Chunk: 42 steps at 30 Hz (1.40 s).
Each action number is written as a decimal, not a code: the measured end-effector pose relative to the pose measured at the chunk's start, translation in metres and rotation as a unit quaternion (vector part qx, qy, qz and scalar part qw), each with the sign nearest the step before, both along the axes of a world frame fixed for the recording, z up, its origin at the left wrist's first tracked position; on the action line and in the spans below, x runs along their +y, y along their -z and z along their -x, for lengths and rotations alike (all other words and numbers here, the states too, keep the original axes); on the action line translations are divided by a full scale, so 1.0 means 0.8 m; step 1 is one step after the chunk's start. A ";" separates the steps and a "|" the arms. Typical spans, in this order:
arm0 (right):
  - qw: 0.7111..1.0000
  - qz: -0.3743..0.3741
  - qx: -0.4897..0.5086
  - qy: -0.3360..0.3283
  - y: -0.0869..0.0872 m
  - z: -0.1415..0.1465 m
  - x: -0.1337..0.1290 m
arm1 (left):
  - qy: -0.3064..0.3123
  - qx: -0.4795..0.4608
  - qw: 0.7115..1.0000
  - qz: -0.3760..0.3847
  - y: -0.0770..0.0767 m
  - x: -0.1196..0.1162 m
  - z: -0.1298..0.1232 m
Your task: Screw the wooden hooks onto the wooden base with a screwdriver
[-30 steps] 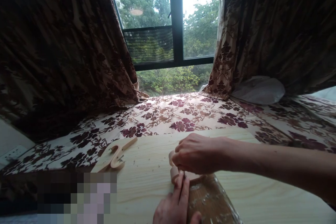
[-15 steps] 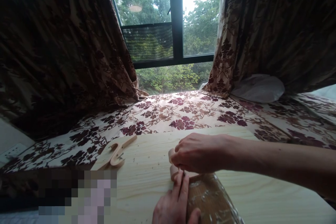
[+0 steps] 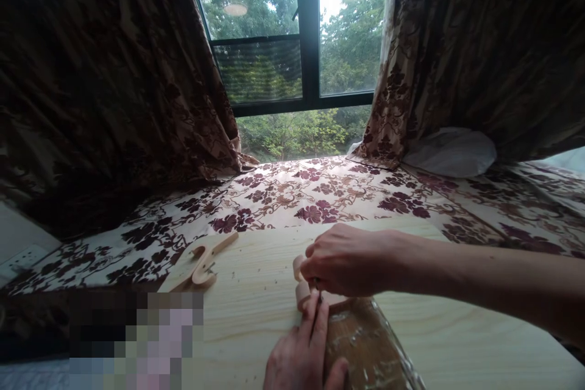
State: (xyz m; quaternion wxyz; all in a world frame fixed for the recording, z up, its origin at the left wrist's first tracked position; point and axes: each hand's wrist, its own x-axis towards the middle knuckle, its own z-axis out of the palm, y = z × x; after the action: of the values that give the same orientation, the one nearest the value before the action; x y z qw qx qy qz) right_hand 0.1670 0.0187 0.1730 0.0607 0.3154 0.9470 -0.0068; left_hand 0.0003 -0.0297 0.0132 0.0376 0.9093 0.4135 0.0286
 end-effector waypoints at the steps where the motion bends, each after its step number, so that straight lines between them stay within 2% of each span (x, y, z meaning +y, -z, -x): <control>1: 1.000 0.003 -0.004 -0.010 -0.001 0.001 0.000 | 0.001 0.001 1.000 0.000 0.000 0.000 0.000; 4: 1.000 0.008 -0.002 -0.012 0.004 0.002 0.004 | 0.005 0.005 1.000 -0.002 0.004 0.002 0.002; 9: 0.999 -0.013 0.024 0.037 0.020 -0.006 0.012 | 0.011 0.003 1.000 -0.024 0.004 0.002 0.002; 12: 0.999 -0.022 0.021 0.031 0.014 -0.008 0.010 | 0.003 0.010 1.000 -0.018 -0.008 -0.001 -0.004; 17: 0.999 -0.004 -0.004 -0.042 -0.001 -0.003 0.003 | -0.029 0.051 0.996 0.064 -0.034 -0.008 -0.015; 21: 0.999 0.022 0.018 -0.041 0.011 -0.008 0.006 | -0.067 0.042 0.993 0.084 -0.040 -0.013 -0.022; 26: 0.999 -0.003 0.039 0.010 0.027 -0.014 0.011 | -0.077 0.005 0.993 0.094 -0.036 -0.017 -0.024; 32: 1.000 -0.006 0.016 0.013 0.006 0.003 0.000 | -0.085 -0.062 0.991 0.087 -0.026 -0.019 -0.021; 35: 1.000 -0.006 0.009 0.015 0.002 0.010 -0.007 | -0.081 -0.079 0.991 0.072 -0.025 -0.019 -0.018; 42: 0.992 -0.050 0.019 0.117 0.024 0.020 -0.014 | -0.072 -0.109 0.990 0.046 -0.013 -0.016 -0.015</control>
State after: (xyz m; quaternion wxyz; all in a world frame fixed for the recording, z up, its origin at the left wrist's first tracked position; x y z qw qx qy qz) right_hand 0.1507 0.0078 0.1537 0.0258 0.4267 0.9036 0.0270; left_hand 0.0122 -0.0426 0.0236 0.1222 0.8657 0.4724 0.1115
